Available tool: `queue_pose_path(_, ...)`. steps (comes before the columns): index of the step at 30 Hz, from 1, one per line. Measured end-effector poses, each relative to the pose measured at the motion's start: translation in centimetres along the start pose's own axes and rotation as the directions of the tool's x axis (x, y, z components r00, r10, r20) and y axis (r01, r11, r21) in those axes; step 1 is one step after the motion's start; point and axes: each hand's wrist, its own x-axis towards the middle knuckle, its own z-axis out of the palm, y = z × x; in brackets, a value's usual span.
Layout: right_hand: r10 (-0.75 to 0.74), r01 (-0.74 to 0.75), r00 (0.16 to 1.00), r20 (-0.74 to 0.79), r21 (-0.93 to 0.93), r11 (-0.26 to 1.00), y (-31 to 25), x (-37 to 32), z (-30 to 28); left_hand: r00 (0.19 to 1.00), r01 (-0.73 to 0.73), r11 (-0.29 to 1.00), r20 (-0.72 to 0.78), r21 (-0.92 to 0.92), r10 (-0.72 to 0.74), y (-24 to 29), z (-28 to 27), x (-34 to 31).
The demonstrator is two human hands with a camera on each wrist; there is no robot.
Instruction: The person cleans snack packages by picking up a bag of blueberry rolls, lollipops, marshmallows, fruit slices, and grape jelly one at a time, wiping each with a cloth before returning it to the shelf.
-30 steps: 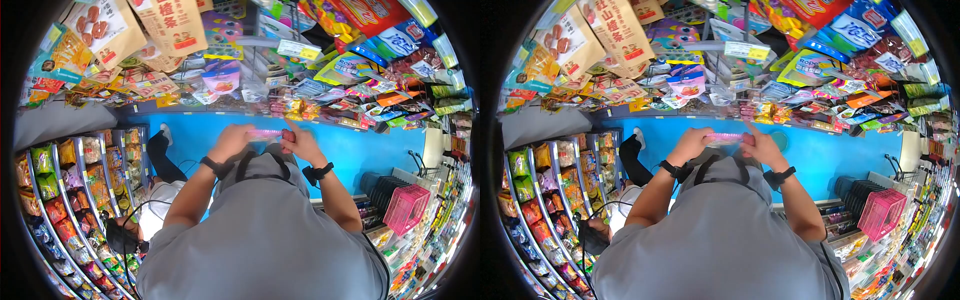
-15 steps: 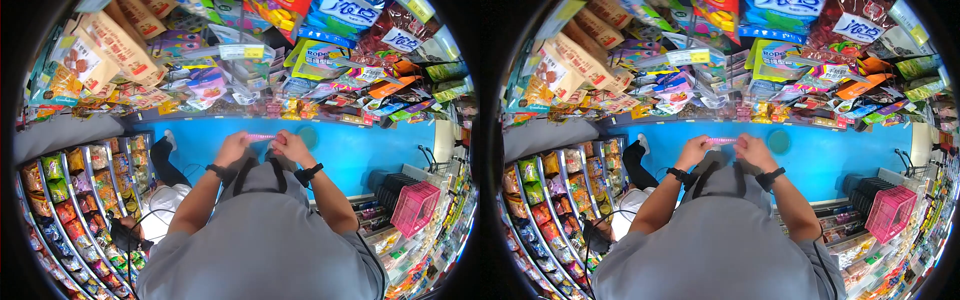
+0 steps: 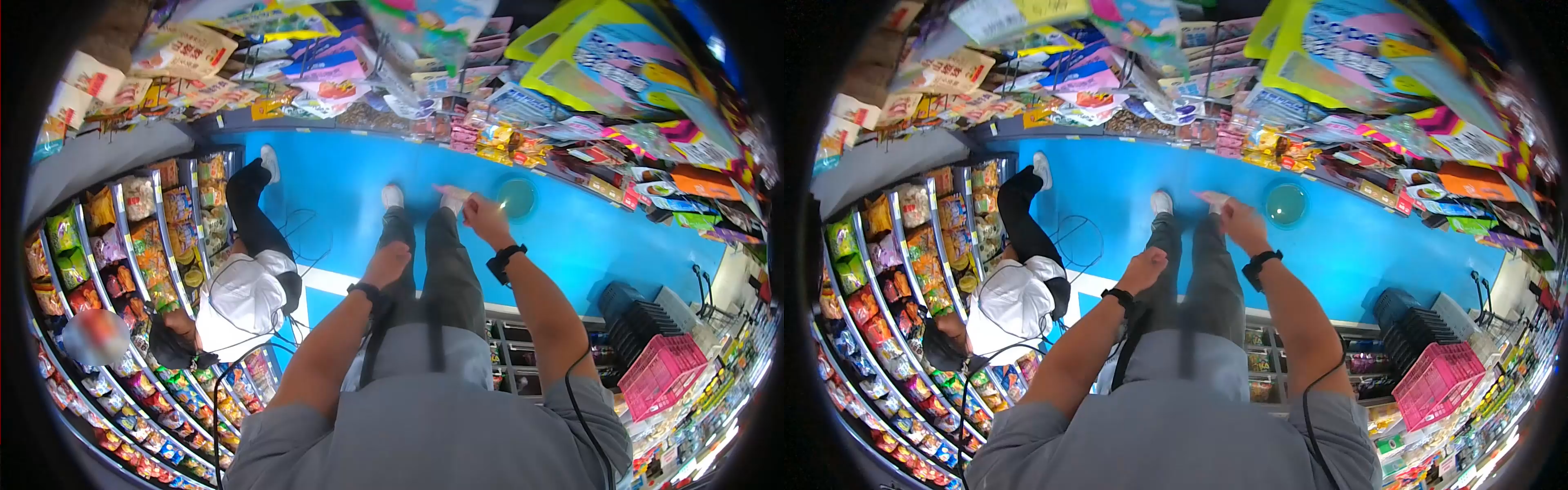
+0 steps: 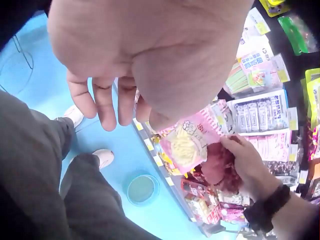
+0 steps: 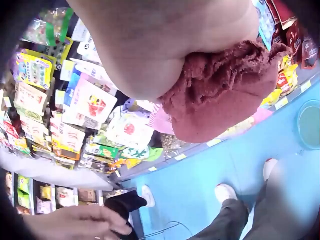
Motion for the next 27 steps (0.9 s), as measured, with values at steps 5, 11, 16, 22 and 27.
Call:
queue_pose_path(5,0.085,-0.086,0.995,-0.041,-0.015,0.996,1.4,5.5,0.5,0.995,0.083,0.996,0.047,-0.013,-0.083,-2.4,2.1,-2.8)
queue_pose_path(11,0.054,-0.042,0.975,-0.217,0.057,0.997,1.4,12.5,0.8,0.994,-0.003,1.0,0.113,0.001,0.003,-10.0,5.5,-3.9)
queue_pose_path(16,0.048,0.024,0.979,-0.198,0.348,0.937,1.7,18.5,2.2,0.987,0.014,1.0,0.161,0.001,-0.014,-13.3,4.1,-3.3)
queue_pose_path(22,-0.014,0.037,0.968,-0.249,0.089,0.995,5.5,23.4,3.1,0.987,0.152,0.988,0.051,-0.012,-0.151,-16.4,0.9,-0.8)
queue_pose_path(27,0.027,-0.029,0.912,-0.409,0.001,1.0,7.7,25.9,3.8,0.985,0.161,0.986,0.05,0.046,-0.163,-20.1,1.9,-0.1)
